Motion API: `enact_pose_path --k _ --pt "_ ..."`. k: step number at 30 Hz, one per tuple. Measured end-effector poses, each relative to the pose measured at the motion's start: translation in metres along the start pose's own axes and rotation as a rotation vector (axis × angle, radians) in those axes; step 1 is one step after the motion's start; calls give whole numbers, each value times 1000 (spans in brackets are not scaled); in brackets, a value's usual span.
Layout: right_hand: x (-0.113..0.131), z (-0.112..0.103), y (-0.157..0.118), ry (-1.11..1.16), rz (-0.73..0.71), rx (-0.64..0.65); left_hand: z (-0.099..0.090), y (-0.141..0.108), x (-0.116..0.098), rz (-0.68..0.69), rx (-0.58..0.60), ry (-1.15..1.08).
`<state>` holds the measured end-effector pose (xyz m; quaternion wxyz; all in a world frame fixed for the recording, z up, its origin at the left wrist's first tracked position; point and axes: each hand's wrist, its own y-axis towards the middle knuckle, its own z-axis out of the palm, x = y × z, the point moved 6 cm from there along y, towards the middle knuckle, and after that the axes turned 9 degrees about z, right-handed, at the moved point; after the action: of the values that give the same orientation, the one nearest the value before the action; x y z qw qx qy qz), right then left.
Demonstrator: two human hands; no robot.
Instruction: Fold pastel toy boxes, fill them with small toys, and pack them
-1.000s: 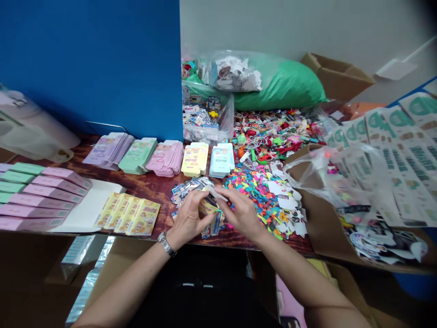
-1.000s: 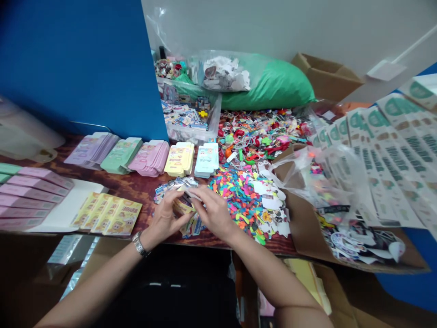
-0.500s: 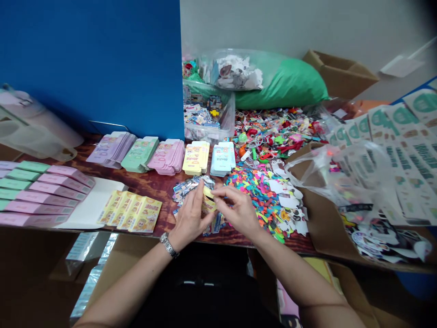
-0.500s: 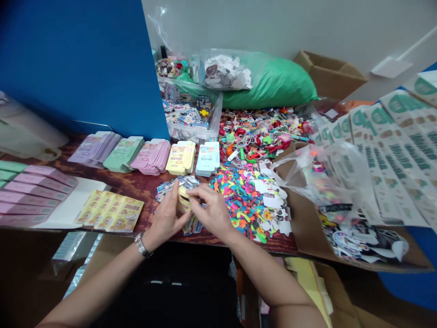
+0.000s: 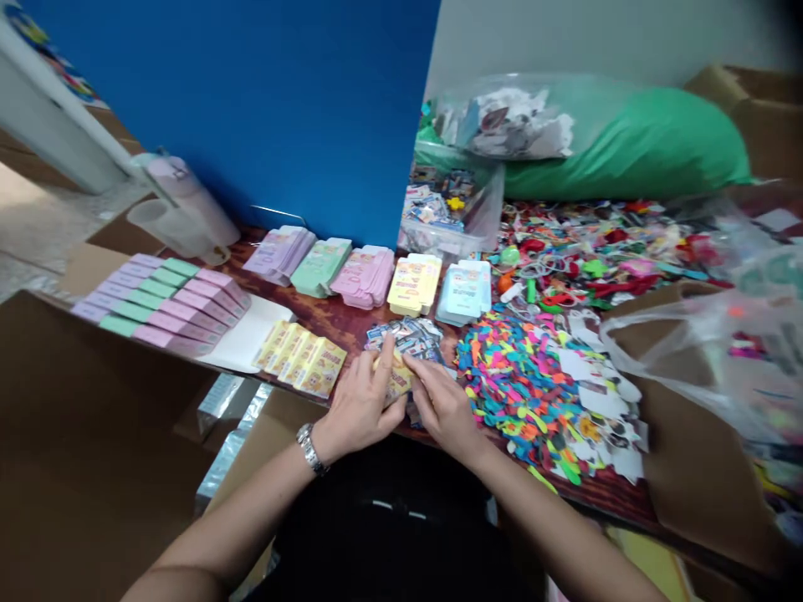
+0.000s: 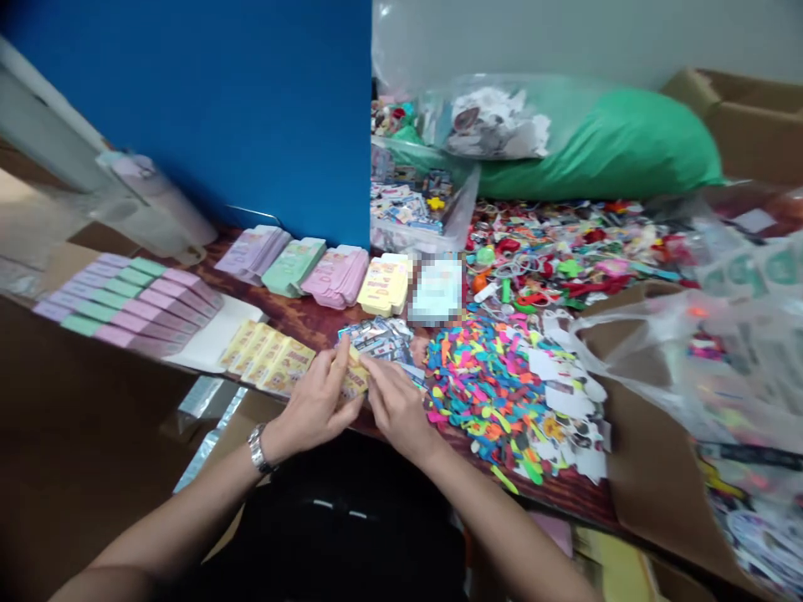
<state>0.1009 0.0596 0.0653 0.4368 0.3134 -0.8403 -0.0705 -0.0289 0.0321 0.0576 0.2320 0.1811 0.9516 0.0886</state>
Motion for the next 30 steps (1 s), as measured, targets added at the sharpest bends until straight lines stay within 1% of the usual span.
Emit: enact_pose_path --k 2,4,7,9,10,12,14,16,17,18,20,22,24,27,30 --pt "0 17 7 83 22 80 -8 -17 8 -52 28 17" --pt "-1 36 12 105 -1 134 -14 -32 16 -85 25 82" --pt "-5 57 16 5 -100 156 -22 -45 28 -110 -18 216" --pt "-11 62 20 -96 -182 171 -26 -48 35 -116 -61 313" --pt "-15 60 25 -139 -212 176 -27 -48 37 -111 -77 366" --pt "-26 47 45 -202 -217 154 -28 -46 40 -90 -93 471" --pt "-44 28 78 -272 -143 100 -28 -44 43 -80 -104 560" --pt "-68 11 118 -392 -39 84 -28 -42 46 -96 -136 622" --pt "-81 6 137 -475 9 111 -28 -42 48 -108 -154 642" --pt "-94 4 155 -549 59 165 -28 -42 49 -115 -165 654" --pt "-117 5 180 -653 116 312 -28 -43 52 -111 -170 654" --pt "-130 9 191 -704 146 419 -30 -44 52 -105 -170 640" --pt "-134 12 195 -725 155 446 -34 -43 49 -99 -190 618" --pt "-129 14 194 -735 139 401 -45 -32 39 -57 -260 542" --pt "-123 11 195 -736 135 340 -53 -11 25 18 -350 396"
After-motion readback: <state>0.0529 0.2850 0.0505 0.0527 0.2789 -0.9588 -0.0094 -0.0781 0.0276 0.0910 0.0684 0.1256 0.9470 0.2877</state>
